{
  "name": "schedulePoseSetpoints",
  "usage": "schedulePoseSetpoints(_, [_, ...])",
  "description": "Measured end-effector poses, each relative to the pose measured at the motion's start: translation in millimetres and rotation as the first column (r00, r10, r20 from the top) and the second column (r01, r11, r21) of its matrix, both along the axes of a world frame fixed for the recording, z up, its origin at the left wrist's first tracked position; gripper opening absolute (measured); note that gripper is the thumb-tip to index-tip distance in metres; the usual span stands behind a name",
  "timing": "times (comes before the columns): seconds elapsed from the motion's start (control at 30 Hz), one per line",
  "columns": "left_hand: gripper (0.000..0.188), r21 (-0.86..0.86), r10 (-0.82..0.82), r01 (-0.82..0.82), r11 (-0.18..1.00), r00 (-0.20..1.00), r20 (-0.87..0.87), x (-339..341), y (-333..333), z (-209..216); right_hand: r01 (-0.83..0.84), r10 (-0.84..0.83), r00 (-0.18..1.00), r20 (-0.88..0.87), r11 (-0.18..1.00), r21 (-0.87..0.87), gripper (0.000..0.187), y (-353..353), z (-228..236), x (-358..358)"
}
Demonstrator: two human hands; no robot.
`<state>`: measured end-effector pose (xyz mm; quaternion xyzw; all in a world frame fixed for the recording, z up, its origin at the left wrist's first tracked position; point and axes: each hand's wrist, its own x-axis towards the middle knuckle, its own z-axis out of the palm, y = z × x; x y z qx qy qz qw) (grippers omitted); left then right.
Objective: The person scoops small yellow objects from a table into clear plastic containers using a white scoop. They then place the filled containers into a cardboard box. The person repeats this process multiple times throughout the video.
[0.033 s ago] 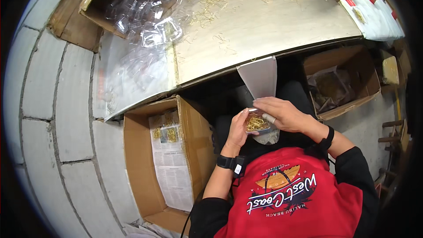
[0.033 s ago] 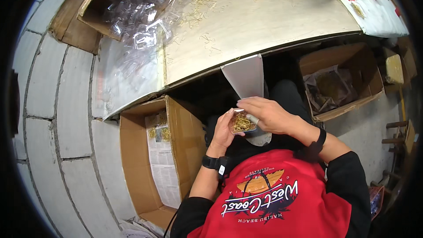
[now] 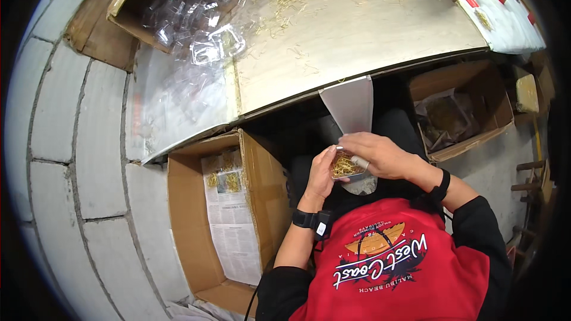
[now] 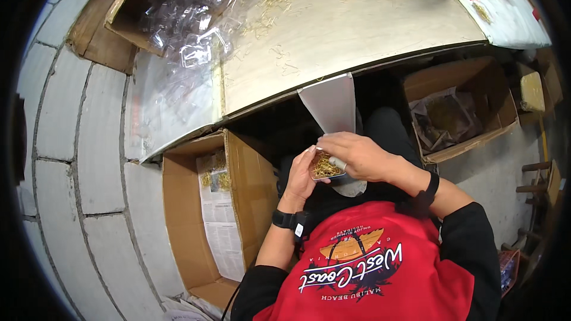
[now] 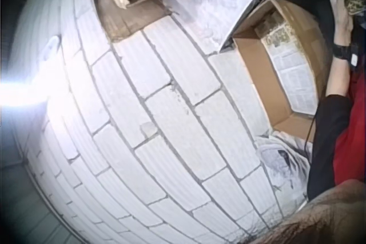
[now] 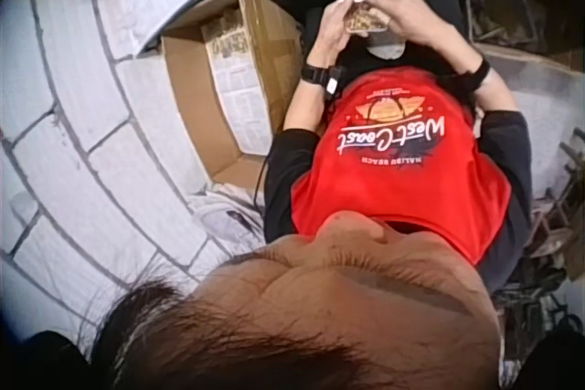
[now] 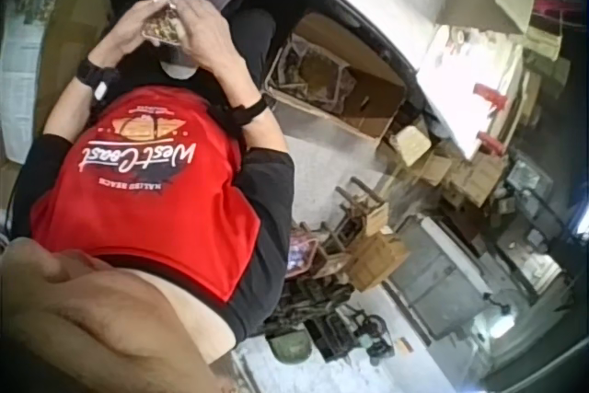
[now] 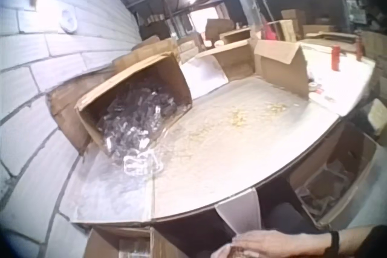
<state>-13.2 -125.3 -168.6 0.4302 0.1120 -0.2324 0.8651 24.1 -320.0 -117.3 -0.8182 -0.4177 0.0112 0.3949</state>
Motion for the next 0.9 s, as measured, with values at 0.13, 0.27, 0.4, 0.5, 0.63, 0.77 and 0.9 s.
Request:
schedulePoseSetpoints(0.13, [0.033,0.041,0.080,-0.081,0.996,0.997,0.021,0.2,-1.8,15.1,-0.031,0.059,0.977,0.203,0.990,-0.140,0.056,5.5,9.3,-10.9])
schedulePoseSetpoints(0.27, [0.034,-0.030,0.205,-0.205,0.978,0.979,-0.002,-1.8,-10.3,26.8,0.010,0.030,0.967,0.252,0.988,-0.155,0.055,4.6,13.5,-17.0])
schedulePoseSetpoints(0.4, [0.034,-0.020,0.298,-0.298,0.954,0.954,0.025,-0.8,-20.7,15.1,0.012,-0.004,0.976,0.217,0.999,-0.034,0.053,11.0,11.9,-19.2])
schedulePoseSetpoints(0.5, [0.032,0.031,0.285,-0.287,0.957,0.958,0.039,-1.1,-22.4,18.2,0.033,-0.039,0.995,0.096,0.998,0.061,0.049,12.7,9.3,-14.8])
schedulePoseSetpoints(0.63, [0.031,0.085,0.268,-0.272,0.958,0.962,0.059,-6.4,-17.3,26.7,0.181,-0.157,0.982,-0.105,0.939,0.294,0.041,5.8,24.2,-8.3])
schedulePoseSetpoints(0.77, [0.031,-0.039,0.301,-0.300,0.953,0.953,0.034,-7.0,-8.3,36.0,0.442,-0.230,0.816,-0.531,0.840,0.315,0.030,-9.5,17.0,-1.7])
schedulePoseSetpoints(0.9, [0.029,0.047,0.287,-0.291,0.956,0.955,0.075,-10.8,-8.7,33.3,0.418,-0.059,0.577,-0.814,0.878,0.233,0.024,-6.9,-0.8,-7.9])
